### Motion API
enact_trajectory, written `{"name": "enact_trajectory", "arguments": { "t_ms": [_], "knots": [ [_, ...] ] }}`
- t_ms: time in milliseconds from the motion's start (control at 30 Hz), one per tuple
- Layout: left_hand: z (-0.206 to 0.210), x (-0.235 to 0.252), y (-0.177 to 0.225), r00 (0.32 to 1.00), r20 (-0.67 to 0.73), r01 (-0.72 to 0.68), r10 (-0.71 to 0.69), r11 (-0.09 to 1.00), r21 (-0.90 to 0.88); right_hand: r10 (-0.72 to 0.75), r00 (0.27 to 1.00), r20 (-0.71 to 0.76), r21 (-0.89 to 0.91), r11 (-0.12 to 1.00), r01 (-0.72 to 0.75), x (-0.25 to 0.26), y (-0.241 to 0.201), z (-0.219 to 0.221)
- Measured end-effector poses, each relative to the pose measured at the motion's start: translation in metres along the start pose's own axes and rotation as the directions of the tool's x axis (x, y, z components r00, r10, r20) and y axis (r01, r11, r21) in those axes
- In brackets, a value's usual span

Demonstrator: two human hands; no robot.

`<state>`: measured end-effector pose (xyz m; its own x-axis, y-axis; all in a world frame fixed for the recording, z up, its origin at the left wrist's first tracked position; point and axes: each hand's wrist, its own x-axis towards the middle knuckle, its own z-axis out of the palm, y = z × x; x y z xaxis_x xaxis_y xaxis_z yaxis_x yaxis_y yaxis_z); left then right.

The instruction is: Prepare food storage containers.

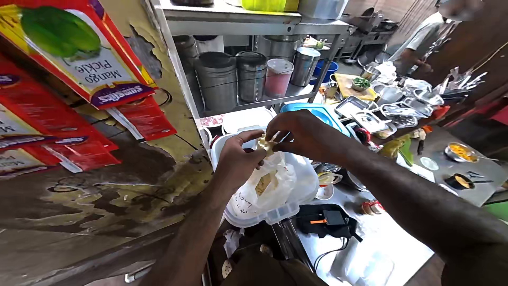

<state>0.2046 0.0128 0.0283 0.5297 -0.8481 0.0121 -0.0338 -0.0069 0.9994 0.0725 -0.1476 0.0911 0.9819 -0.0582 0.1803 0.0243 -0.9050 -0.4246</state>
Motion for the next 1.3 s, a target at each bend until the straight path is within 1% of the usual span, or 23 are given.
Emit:
{"name": "enact_trajectory", "arguments": {
  "t_ms": [67, 100, 133, 200, 267, 300, 367, 433, 533, 567, 633, 700, 767, 833, 867, 933, 1033, 1067, 1133, 1200, 1267, 1300],
  "knots": [
    [0.001, -0.003, 0.003, 1.000, -0.016, -0.020, 0.020, 0.999, 0.044, -0.037, 0.995, -0.092, -0.040, 0.999, 0.033, -0.001, 0.001, 0.003],
    [0.001, -0.003, 0.003, 0.999, -0.019, -0.035, 0.037, 0.996, 0.077, -0.063, 0.992, -0.109, -0.086, 0.995, 0.054, -0.003, 0.003, 0.006],
    [0.001, -0.004, 0.004, 0.998, -0.015, -0.055, 0.057, 0.990, 0.132, -0.084, 0.992, -0.098, -0.135, 0.988, 0.070, -0.006, 0.005, 0.010],
    [0.002, -0.005, 0.007, 0.993, -0.012, -0.113, 0.120, 0.963, 0.246, -0.063, 0.997, -0.032, -0.199, 0.978, 0.055, -0.012, 0.005, 0.016],
    [0.005, -0.002, 0.008, 0.986, -0.011, -0.158, 0.167, 0.948, 0.277, -0.039, 0.999, -0.022, -0.238, 0.971, 0.033, -0.015, 0.006, 0.019],
    [0.006, -0.001, 0.008, 0.984, -0.017, -0.166, 0.177, 0.946, 0.277, -0.053, 0.997, -0.060, -0.225, 0.974, 0.038, -0.016, 0.009, 0.020],
    [0.010, 0.002, 0.007, 0.983, -0.024, -0.168, 0.181, 0.948, 0.269, -0.081, 0.982, -0.170, -0.134, 0.989, 0.058, -0.017, 0.012, 0.020],
    [0.013, 0.003, 0.011, 0.985, -0.013, -0.163, 0.172, 0.955, 0.249, -0.086, 0.978, -0.192, -0.106, 0.992, 0.066, -0.019, 0.011, 0.019],
    [0.022, -0.002, 0.018, 0.981, 0.004, -0.189, 0.193, 0.955, 0.227, -0.172, 0.980, -0.098, -0.197, 0.969, 0.151, -0.027, 0.014, 0.023],
    [0.025, -0.004, 0.020, 0.978, 0.002, -0.203, 0.208, 0.954, 0.223, -0.207, 0.973, -0.100, -0.192, 0.964, 0.185, -0.031, 0.016, 0.023],
    [0.027, -0.010, 0.026, 0.977, -0.010, -0.208, 0.215, 0.955, 0.213, -0.270, 0.943, -0.194, -0.161, 0.957, 0.241, -0.041, 0.015, 0.015],
    [0.027, -0.014, 0.035, 0.974, -0.010, -0.219, 0.224, 0.960, 0.173, -0.311, 0.910, -0.274, -0.192, 0.945, 0.265, -0.055, 0.013, -0.001],
    [0.026, -0.020, 0.040, 0.971, 0.014, -0.238, 0.239, 0.961, 0.141, -0.312, 0.911, -0.269, -0.254, 0.936, 0.246, -0.070, 0.015, -0.006],
    [0.025, -0.030, 0.043, 0.973, 0.038, -0.229, 0.226, 0.967, 0.109, -0.308, 0.912, -0.271, -0.275, 0.933, 0.233, -0.085, 0.012, 0.000],
    [0.025, -0.036, 0.045, 0.975, 0.075, -0.216, 0.210, 0.972, 0.087, -0.307, 0.910, -0.277, -0.273, 0.934, 0.232, -0.093, 0.007, 0.001],
    [0.030, -0.045, 0.047, 0.964, 0.171, -0.214, 0.204, 0.976, 0.044, -0.293, 0.904, -0.311, -0.253, 0.943, 0.218, -0.111, -0.010, -0.001],
    [0.038, -0.062, 0.047, 0.929, 0.279, -0.262, 0.242, 0.964, 0.038, -0.239, 0.887, -0.394, -0.203, 0.964, 0.170, -0.146, -0.047, 0.002],
    [0.039, -0.067, 0.048, 0.913, 0.315, -0.281, 0.258, 0.959, 0.028, -0.211, 0.882, -0.421, -0.181, 0.972, 0.147, -0.159, -0.062, 0.004],
    [0.044, -0.078, 0.043, 0.886, 0.360, -0.296, 0.293, 0.954, -0.046, -0.131, 0.866, -0.482, -0.154, 0.986, 0.063, -0.184, -0.093, 0.012],
    [0.056, -0.098, 0.018, 0.890, 0.348, -0.242, 0.293, 0.953, -0.183, -0.024, 0.831, -0.556, -0.119, 0.992, -0.051, -0.208, -0.120, 0.027],
    [0.074, -0.125, -0.032, 0.883, 0.392, -0.117, 0.258, 0.930, -0.348, 0.097, 0.771, -0.629, -0.059, 0.983, -0.172, -0.230, -0.144, 0.046],
    [0.083, -0.139, -0.061, 0.863, 0.445, -0.039, 0.238, 0.911, -0.411, 0.153, 0.729, -0.667, -0.022, 0.974, -0.225, -0.239, -0.153, 0.058]
  ]
}}
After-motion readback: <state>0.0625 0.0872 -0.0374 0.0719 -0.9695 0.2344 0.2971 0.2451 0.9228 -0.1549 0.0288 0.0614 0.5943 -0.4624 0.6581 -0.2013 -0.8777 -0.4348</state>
